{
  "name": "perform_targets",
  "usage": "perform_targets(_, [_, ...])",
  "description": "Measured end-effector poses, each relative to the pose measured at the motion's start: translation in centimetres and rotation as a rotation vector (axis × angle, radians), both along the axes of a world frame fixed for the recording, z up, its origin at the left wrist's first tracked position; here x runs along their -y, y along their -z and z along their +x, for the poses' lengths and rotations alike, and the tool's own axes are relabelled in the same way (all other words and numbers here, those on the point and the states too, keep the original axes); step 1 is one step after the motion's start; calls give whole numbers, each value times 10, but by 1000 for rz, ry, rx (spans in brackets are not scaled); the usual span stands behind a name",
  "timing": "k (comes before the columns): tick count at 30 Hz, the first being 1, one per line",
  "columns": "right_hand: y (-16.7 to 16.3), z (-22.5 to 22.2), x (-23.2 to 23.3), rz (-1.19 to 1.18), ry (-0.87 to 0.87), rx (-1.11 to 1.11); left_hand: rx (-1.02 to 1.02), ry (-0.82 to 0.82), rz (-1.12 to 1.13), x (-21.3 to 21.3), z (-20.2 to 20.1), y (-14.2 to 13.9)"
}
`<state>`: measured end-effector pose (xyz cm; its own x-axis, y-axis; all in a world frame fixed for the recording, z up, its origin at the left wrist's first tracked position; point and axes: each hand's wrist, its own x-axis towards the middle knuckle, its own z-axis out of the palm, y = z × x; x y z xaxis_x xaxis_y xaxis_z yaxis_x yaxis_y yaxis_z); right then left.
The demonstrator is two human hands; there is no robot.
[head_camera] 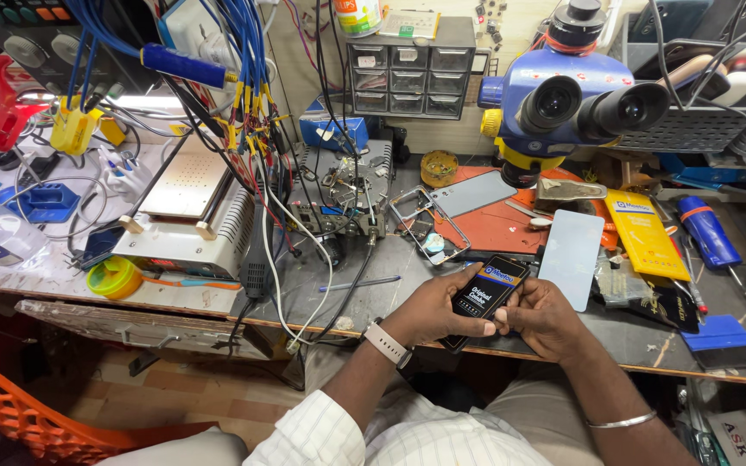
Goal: The person works on a disassembled smartphone at a repair bench, manipulating small internal components with their fingers and using a brush on the parts. They then handle a replacement screen, peel its protective film, open a yellow packaging sleeve, and continue fitting parts to the phone body.
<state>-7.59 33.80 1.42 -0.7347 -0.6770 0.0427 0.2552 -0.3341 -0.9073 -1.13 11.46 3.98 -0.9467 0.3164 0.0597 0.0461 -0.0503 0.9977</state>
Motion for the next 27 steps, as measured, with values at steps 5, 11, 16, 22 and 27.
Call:
perform_targets(5, [-1,1,0,-3,2,-14,44,24,41,0,1,-1])
perform_targets(11, [-1,1,1,10,21,-4,37,24,53,0,1,-2])
perform_targets(16, [1,0,-1,21,17,-4,48,12,59,-1,-1,2])
perform_targets(22, [5,-1,-3,20,15,-18,19,3,13,-1,-2,3])
perform_targets(27, [6,-2,-4,16,22,-9,40,20,25,-1,0,0])
